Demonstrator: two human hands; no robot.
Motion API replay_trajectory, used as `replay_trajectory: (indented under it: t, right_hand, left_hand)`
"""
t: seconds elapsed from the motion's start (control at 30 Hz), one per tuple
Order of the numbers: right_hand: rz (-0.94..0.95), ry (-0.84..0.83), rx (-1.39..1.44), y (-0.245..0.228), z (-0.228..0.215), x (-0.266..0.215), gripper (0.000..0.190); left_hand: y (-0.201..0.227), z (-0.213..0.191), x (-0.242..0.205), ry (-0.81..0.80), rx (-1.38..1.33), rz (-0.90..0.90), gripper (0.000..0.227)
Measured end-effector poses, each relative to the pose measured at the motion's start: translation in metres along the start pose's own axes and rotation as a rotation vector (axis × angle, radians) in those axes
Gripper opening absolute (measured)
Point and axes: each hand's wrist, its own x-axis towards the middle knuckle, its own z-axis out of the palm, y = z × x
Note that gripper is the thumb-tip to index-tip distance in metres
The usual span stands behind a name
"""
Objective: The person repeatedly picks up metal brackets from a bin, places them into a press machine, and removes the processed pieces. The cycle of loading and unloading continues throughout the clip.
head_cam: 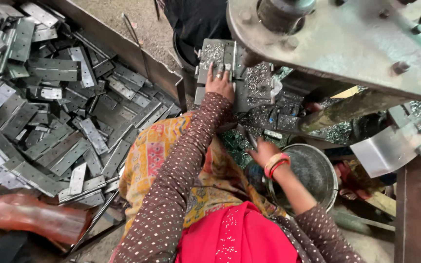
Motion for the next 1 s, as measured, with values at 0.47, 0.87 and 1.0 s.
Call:
replay_trajectory:
  t: [0.47, 0.87, 1.0]
  right_hand:
    - [0.115, 0.047, 0.109, -0.023, -0.009, -0.022, 0.050]
    - [-0.115, 0.723, 0.310, -0.050, -0.054, -0.053, 0.045]
    - [-0.035, 0.661, 0.506, -0.046, -0.060, -0.048, 0.047]
  left_hand:
    - [-0.008, -0.029, -0.015, -0.102, -0.023, 0.044, 0.040]
    - [0.031, 0.005, -0.153, 0.777, -0.088, 0.327, 0.028]
    - [0.023, -0.016, -0.137, 0.748, -0.307, 0.373, 0.017]
